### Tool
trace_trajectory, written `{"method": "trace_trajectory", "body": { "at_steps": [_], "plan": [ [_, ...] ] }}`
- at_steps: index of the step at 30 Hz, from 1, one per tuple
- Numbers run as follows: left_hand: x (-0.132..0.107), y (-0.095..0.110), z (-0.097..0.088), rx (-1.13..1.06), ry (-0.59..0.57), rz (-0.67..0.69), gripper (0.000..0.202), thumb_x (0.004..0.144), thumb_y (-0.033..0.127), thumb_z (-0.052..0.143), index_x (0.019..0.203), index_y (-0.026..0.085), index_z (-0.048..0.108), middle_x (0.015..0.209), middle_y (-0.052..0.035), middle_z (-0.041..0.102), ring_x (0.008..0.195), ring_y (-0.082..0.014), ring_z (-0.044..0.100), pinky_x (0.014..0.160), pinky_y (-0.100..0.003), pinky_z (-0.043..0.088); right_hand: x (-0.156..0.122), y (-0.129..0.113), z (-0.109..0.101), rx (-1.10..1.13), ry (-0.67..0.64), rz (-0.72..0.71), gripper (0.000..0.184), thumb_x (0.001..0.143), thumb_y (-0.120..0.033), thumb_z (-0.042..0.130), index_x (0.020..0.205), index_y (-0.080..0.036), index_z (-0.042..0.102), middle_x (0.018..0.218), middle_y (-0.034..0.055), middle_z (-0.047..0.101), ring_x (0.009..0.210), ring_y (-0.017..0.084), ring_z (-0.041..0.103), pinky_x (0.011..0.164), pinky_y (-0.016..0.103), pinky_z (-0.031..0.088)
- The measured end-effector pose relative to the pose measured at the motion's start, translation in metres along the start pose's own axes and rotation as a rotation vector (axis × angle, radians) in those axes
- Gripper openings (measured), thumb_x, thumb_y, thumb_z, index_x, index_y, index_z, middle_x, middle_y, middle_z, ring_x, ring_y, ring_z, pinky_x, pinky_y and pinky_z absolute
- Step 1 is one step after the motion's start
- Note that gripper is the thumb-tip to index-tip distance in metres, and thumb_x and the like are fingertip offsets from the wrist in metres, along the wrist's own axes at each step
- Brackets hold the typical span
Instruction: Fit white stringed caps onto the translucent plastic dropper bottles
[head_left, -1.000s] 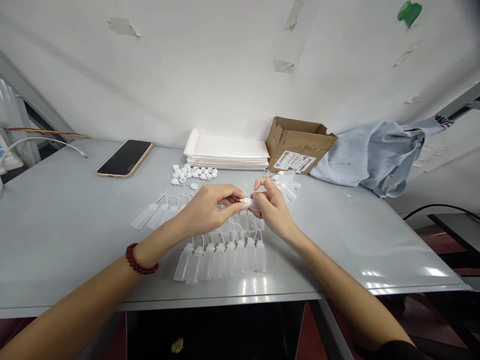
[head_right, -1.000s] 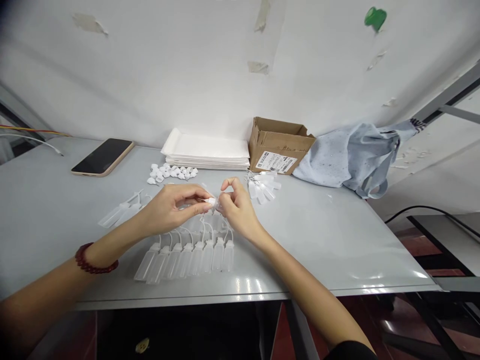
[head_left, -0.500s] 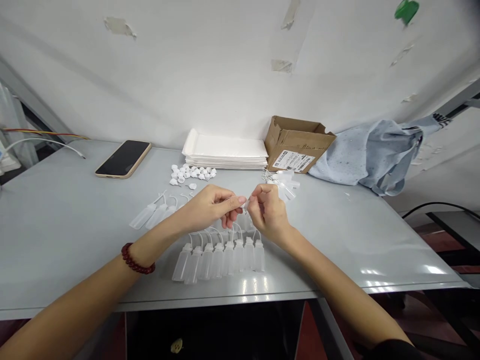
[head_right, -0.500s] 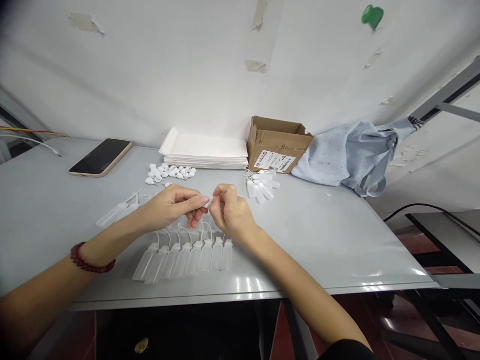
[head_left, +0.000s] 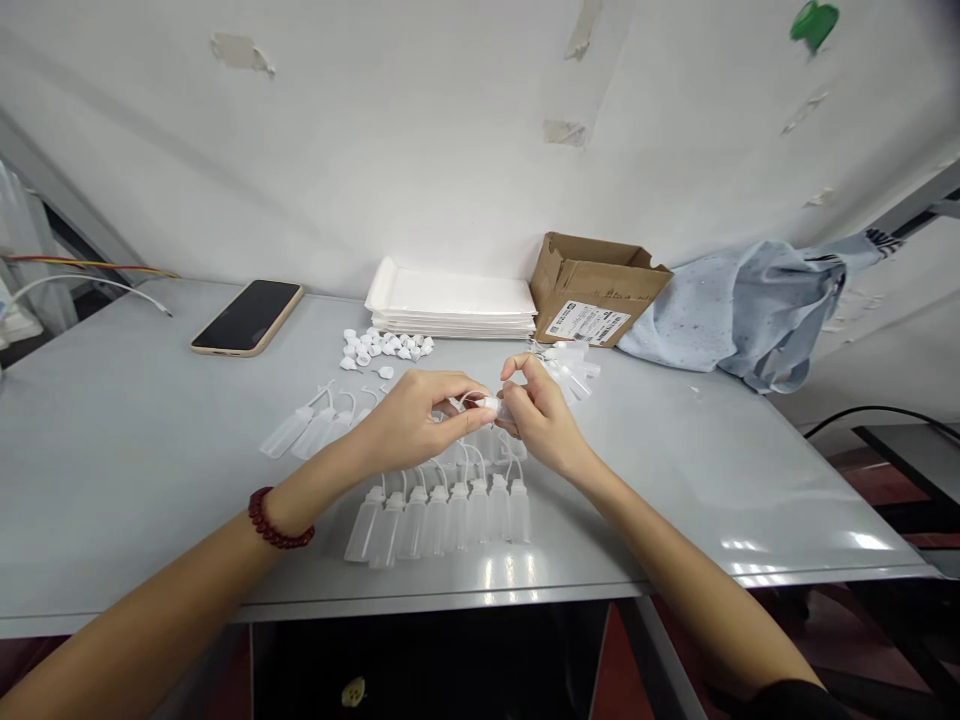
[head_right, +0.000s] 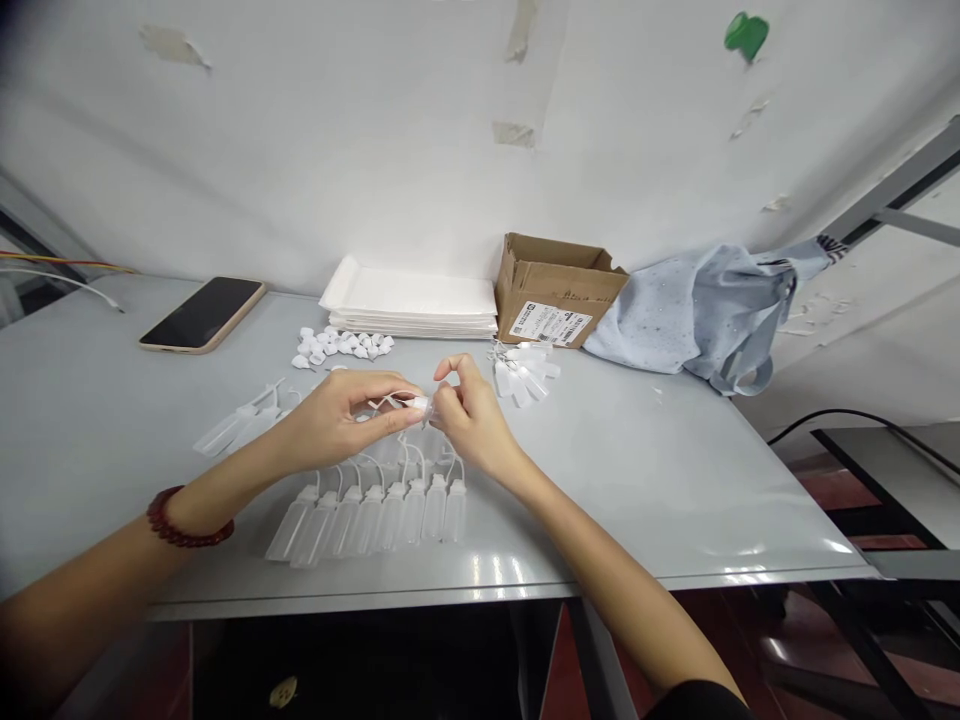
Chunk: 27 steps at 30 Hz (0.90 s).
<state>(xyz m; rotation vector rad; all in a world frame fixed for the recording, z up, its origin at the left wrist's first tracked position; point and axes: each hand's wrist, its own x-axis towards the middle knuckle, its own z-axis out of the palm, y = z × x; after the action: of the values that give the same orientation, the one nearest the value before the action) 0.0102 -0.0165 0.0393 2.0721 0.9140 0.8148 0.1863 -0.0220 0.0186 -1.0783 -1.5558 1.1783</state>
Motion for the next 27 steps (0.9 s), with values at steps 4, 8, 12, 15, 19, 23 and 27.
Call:
{"method": "trace_trajectory", "body": {
  "at_steps": [4,8,12,15,19,23,27],
  "plan": [
    [0.0011,0.003,-0.0017,-0.042,-0.065,-0.147,0.036,0.089,0.041,0.049,0.07,0.016,0.066,0.063,-0.0007,0.063,0.053,-0.0104,0.055,0.046,-0.02,0.04,-0.0037,-0.0009,0.0016,-0.162,0.033,-0.126,0.009,0.082,-0.017,0.04,0.088,-0.023,0.036,0.047,-0.0135,0.027,0.041,0.007,0.025,0.042,0.019,0.022],
    [0.0019,0.0041,-0.0035,-0.139,-0.128,-0.183,0.035,0.088,0.039,0.051,0.063,0.016,0.061,0.059,-0.0002,0.063,0.055,-0.0112,0.06,0.052,-0.02,0.047,-0.0058,-0.0007,0.0029,-0.219,0.033,-0.156,0.011,0.083,-0.016,0.04,0.088,-0.023,0.034,0.047,-0.0134,0.03,0.04,0.007,0.026,0.042,0.02,0.021],
    [0.0005,0.0033,-0.0031,-0.157,-0.133,-0.166,0.028,0.087,0.037,0.054,0.071,0.016,0.064,0.061,0.0001,0.064,0.057,-0.0121,0.061,0.054,-0.021,0.048,-0.0055,-0.0007,0.0024,-0.145,0.009,-0.101,0.01,0.082,-0.017,0.04,0.089,-0.023,0.035,0.046,-0.0136,0.029,0.041,0.007,0.025,0.042,0.019,0.022],
    [-0.0012,0.0011,-0.0012,-0.09,-0.107,-0.137,0.022,0.086,0.036,0.055,0.082,0.017,0.066,0.063,0.0003,0.065,0.058,-0.0124,0.061,0.052,-0.021,0.046,-0.0043,-0.0024,0.0018,-0.081,-0.007,-0.019,0.01,0.081,-0.018,0.04,0.089,-0.023,0.037,0.046,-0.014,0.026,0.042,0.007,0.024,0.043,0.017,0.027],
    [-0.0016,-0.0016,0.0014,0.022,-0.047,-0.044,0.018,0.087,0.031,0.054,0.087,0.018,0.067,0.064,0.0011,0.065,0.056,-0.0109,0.056,0.051,-0.021,0.041,-0.0013,-0.0046,0.0016,-0.012,-0.021,0.098,0.01,0.079,-0.018,0.04,0.089,-0.023,0.039,0.047,-0.0139,0.027,0.043,0.006,0.025,0.045,0.017,0.035],
    [-0.0005,-0.0008,0.0016,0.053,0.011,-0.002,0.019,0.086,0.033,0.056,0.086,0.018,0.067,0.068,0.0,0.066,0.061,-0.012,0.056,0.054,-0.021,0.041,0.0008,-0.0049,0.0023,0.078,-0.033,0.115,0.008,0.079,-0.02,0.04,0.086,-0.023,0.038,0.048,-0.0141,0.025,0.041,0.005,0.022,0.042,0.015,0.03],
    [-0.0003,0.0008,0.0008,-0.002,-0.017,-0.062,0.028,0.088,0.038,0.052,0.074,0.017,0.065,0.063,0.0001,0.064,0.058,-0.012,0.059,0.052,-0.021,0.042,-0.0016,-0.0063,0.0027,0.007,-0.029,0.112,0.008,0.08,-0.023,0.043,0.086,-0.024,0.039,0.051,-0.0125,0.029,0.045,0.006,0.029,0.05,0.019,0.042]
  ]
}}
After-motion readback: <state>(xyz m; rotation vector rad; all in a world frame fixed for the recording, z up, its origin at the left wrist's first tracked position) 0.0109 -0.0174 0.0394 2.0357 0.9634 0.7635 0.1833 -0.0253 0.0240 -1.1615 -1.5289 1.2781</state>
